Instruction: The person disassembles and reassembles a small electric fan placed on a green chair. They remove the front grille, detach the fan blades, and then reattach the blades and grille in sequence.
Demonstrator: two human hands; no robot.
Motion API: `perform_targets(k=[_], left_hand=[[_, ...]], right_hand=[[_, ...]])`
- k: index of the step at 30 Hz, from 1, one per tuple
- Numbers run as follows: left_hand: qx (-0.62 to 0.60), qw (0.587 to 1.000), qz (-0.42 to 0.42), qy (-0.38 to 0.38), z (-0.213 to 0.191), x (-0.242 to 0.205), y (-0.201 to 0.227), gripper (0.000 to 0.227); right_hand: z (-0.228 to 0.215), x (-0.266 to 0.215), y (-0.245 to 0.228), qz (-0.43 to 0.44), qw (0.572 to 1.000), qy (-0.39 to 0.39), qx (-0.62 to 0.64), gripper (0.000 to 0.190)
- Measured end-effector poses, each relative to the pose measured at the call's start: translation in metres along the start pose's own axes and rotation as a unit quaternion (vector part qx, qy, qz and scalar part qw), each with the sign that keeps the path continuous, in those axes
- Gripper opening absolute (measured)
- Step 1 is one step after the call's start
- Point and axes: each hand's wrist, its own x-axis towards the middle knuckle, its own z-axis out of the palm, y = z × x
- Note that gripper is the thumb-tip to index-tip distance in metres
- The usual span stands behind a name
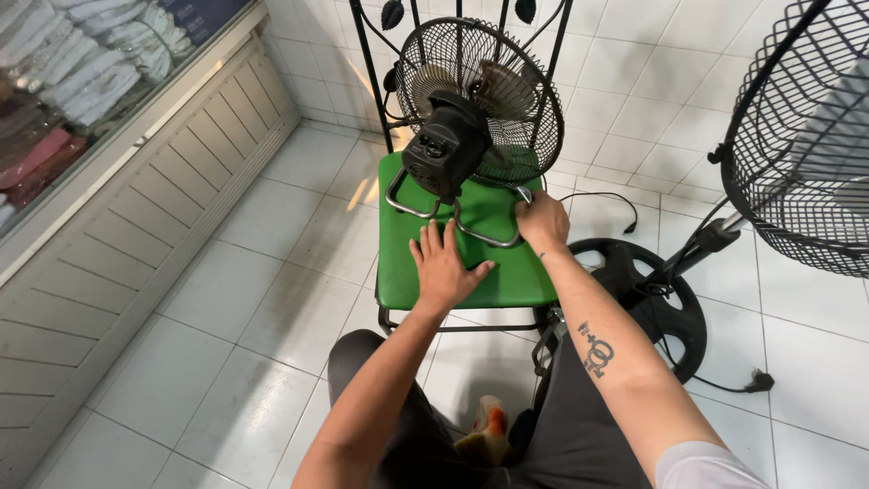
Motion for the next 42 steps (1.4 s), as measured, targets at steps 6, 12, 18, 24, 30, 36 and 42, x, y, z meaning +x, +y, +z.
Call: perform_targets(k=[6, 12, 18, 24, 30, 36, 42], left_hand=[[-0.012, 0.999, 0.000, 0.035, 0.011, -0.015, 0.023, 0.137], [0.029, 0.998, -0.024, 0.041, 0.033, -0.015, 0.016, 0.146], [0.011, 0.999, 0.028, -0.032, 0.018, 0.010, -0.029, 0.144], [0.011, 0.989, 0.029, -0.142, -0.013, 0.035, -0.055, 0.139], [-0.004, 0.995, 0.072, -0.075, 0.029, 0.017, -0.041, 0.118], [-0.039, 0.988, 0.097, -0.117, 0.020, 0.050, -0.068, 0.105], [0.041, 0.996, 0.062, -0.046, 0.033, 0.017, -0.037, 0.084]], right_hand=[[-0.002, -0.032, -0.015, -0.005, 0.998, -0.008, -0.062, 0.035], [-0.005, -0.063, -0.023, 0.006, 0.997, -0.052, -0.065, 0.046], [-0.010, -0.074, -0.030, -0.015, 0.996, -0.059, -0.064, 0.051], [-0.015, -0.073, -0.037, -0.015, 0.994, -0.094, -0.049, 0.050], [-0.007, -0.075, -0.032, -0.028, 0.997, -0.056, -0.039, 0.038], [-0.003, -0.077, -0.041, -0.015, 0.997, -0.075, -0.026, 0.044], [-0.014, -0.068, -0.033, 0.026, 0.992, -0.110, 0.051, 0.044]])
